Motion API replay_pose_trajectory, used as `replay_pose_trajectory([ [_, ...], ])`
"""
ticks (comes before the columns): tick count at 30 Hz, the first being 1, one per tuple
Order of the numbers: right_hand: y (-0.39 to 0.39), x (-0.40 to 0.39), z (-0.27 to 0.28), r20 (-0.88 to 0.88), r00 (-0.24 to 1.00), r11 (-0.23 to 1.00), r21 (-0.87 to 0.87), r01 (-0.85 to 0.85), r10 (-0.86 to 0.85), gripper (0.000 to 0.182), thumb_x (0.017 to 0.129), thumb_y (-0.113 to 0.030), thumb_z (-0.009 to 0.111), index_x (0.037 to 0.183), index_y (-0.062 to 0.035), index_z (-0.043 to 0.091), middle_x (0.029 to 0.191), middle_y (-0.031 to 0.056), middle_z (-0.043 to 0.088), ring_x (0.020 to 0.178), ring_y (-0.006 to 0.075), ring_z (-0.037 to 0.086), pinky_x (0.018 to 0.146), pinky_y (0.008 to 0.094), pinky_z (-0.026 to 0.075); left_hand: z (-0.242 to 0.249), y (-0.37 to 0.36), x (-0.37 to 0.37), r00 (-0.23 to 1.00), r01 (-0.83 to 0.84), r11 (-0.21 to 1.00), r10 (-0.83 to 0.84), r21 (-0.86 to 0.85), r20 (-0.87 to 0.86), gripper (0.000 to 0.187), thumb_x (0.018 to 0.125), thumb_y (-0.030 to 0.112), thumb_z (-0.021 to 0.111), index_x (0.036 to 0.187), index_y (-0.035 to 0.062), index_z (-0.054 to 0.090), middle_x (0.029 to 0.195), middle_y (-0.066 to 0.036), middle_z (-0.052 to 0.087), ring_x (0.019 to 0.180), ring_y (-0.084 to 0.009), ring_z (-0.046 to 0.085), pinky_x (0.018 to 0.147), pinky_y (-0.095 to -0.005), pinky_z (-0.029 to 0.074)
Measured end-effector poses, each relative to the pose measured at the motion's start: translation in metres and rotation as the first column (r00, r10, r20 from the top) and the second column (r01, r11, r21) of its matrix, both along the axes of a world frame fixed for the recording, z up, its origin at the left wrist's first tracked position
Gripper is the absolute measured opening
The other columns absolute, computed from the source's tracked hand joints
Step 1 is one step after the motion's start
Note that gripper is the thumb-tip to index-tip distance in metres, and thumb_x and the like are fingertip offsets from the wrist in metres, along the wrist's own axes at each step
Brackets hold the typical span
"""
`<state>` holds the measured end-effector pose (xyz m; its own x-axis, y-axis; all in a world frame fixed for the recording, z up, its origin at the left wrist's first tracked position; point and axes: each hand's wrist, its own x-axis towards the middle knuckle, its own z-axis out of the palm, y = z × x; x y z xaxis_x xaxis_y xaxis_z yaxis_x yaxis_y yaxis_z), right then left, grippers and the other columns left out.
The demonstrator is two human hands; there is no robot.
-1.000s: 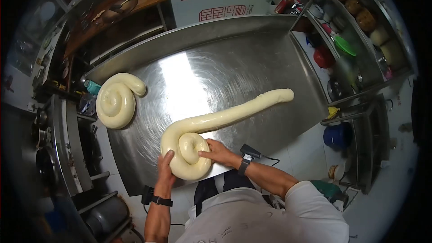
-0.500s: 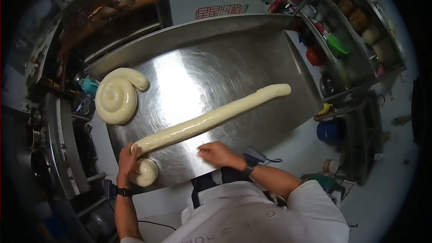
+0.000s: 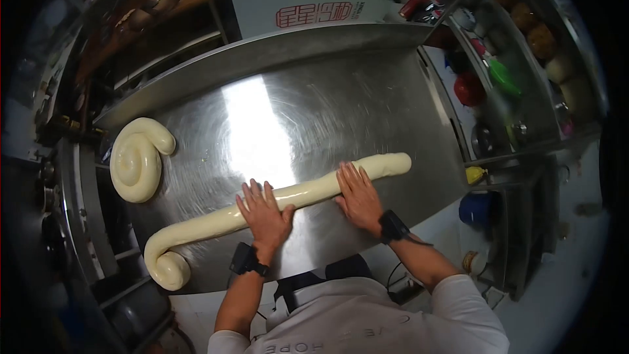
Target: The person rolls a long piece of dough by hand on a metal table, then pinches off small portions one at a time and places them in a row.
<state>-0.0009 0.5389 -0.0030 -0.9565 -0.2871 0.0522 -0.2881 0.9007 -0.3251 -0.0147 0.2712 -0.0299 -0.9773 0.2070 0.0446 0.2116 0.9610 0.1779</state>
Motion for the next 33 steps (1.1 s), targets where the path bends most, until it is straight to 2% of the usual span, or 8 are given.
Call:
replay_pose_trajectory([
  [9, 0.062, -0.173, -0.022, 0.042, 0.994, 0.992, 0.068, -0.102, 0.099, 0.058, 0.099, -0.042, 0.059, 0.145, -0.0073, 0.055, 0.153, 0.0165, 0.048, 0.147, 0.0368, 0.038, 0.124, 0.0554, 0.023, -0.001, 0.026, -0.12, 0.981, -0.193, 0.981, 0.193, 0.0, 0.025, 0.048, 0.102, 0.036, 0.052, 0.14, 0.0085, 0.058, 0.151, -0.024, 0.049, 0.144, -0.0439, 0.038, 0.119, -0.0613, 0.024],
  [12, 0.098, -0.083, -0.02, 0.116, 0.95, 0.957, -0.017, -0.29, 0.29, 0.067, 0.092, -0.046, 0.066, 0.149, -0.0134, 0.053, 0.154, 0.0173, 0.047, 0.145, 0.043, 0.039, 0.12, 0.0587, 0.029, 0.008, 0.046, -0.03, 0.996, 0.015, 0.999, -0.019, 0.042, 0.084, 0.059, 0.093, 0.038, 0.064, 0.144, 0.0083, 0.055, 0.144, -0.022, 0.053, 0.136, -0.0431, 0.044, 0.119, -0.0615, 0.024],
  [15, 0.122, 0.01, -0.017, 0.095, 0.933, 0.936, 0.031, -0.352, 0.348, 0.068, 0.088, -0.043, 0.071, 0.149, -0.0175, 0.053, 0.155, 0.0153, 0.048, 0.146, 0.0412, 0.038, 0.119, 0.0611, 0.032, 0.009, 0.066, 0.05, 0.996, 0.088, 0.996, -0.088, -0.03, -0.027, 0.082, 0.086, 0.068, 0.062, 0.139, 0.0052, 0.059, 0.139, -0.029, 0.052, 0.135, -0.0526, 0.039, 0.118, -0.0702, 0.017],
  [21, 0.119, -0.132, -0.013, -0.053, 0.994, 0.994, 0.052, -0.093, 0.096, 0.058, 0.094, -0.036, 0.065, 0.147, -0.0145, 0.054, 0.153, 0.0186, 0.049, 0.146, 0.0407, 0.039, 0.124, 0.0582, 0.022, 0.01, 0.093, -0.092, 0.995, -0.098, 0.988, 0.101, -0.121, 0.02, 0.063, 0.089, 0.061, 0.064, 0.121, 0.0069, 0.071, 0.137, -0.023, 0.058, 0.14, -0.0423, 0.042, 0.119, -0.0676, 0.019],
  [24, 0.126, -0.143, -0.012, 0.05, 0.994, 0.995, 0.019, -0.094, 0.092, 0.061, 0.093, -0.035, 0.067, 0.148, -0.0134, 0.053, 0.152, 0.019, 0.049, 0.145, 0.0413, 0.039, 0.123, 0.0572, 0.022, 0.011, 0.104, -0.133, 0.983, 0.001, 0.995, -0.019, 0.102, 0.18, 0.056, 0.095, 0.052, 0.06, 0.129, 0.0077, 0.067, 0.14, -0.025, 0.057, 0.141, -0.0419, 0.042, 0.117, -0.0676, 0.022],
  [26, 0.139, -0.109, -0.014, 0.119, 0.972, 0.979, -0.045, -0.201, 0.205, 0.062, 0.09, -0.033, 0.071, 0.146, -0.0122, 0.055, 0.152, 0.019, 0.049, 0.145, 0.0418, 0.039, 0.122, 0.056, 0.026, 0.015, 0.117, -0.078, 0.964, 0.105, 0.961, -0.162, 0.256, 0.211, 0.063, 0.095, 0.055, 0.059, 0.14, 0.0102, 0.06, 0.142, -0.025, 0.054, 0.142, -0.0455, 0.039, 0.117, -0.0687, 0.021],
  [29, 0.161, 0.003, 0.0, 0.143, 0.948, 0.957, 0.024, -0.289, 0.283, 0.066, 0.089, -0.035, 0.072, 0.148, -0.0119, 0.053, 0.155, 0.0165, 0.047, 0.146, 0.0404, 0.039, 0.121, 0.0562, 0.03, 0.01, 0.129, 0.022, 0.959, 0.269, 0.963, -0.269, 0.007, 0.087, 0.076, 0.091, 0.062, 0.06, 0.149, 0.0153, 0.052, 0.145, -0.025, 0.051, 0.141, -0.052, 0.036, 0.118, -0.0689, 0.019],
  [33, 0.164, -0.043, -0.01, 0.137, 0.969, 0.971, 0.096, -0.22, 0.206, 0.064, 0.09, -0.034, 0.071, 0.147, -0.008, 0.054, 0.154, 0.018, 0.048, 0.148, 0.0383, 0.037, 0.122, 0.0563, 0.027, 0.005, 0.161, -0.036, 0.975, 0.18, 0.983, -0.184, 0.043, 0.122, 0.072, 0.092, 0.061, 0.059, 0.147, 0.015, 0.053, 0.148, -0.023, 0.048, 0.143, -0.0489, 0.034, 0.117, -0.0708, 0.019],
])
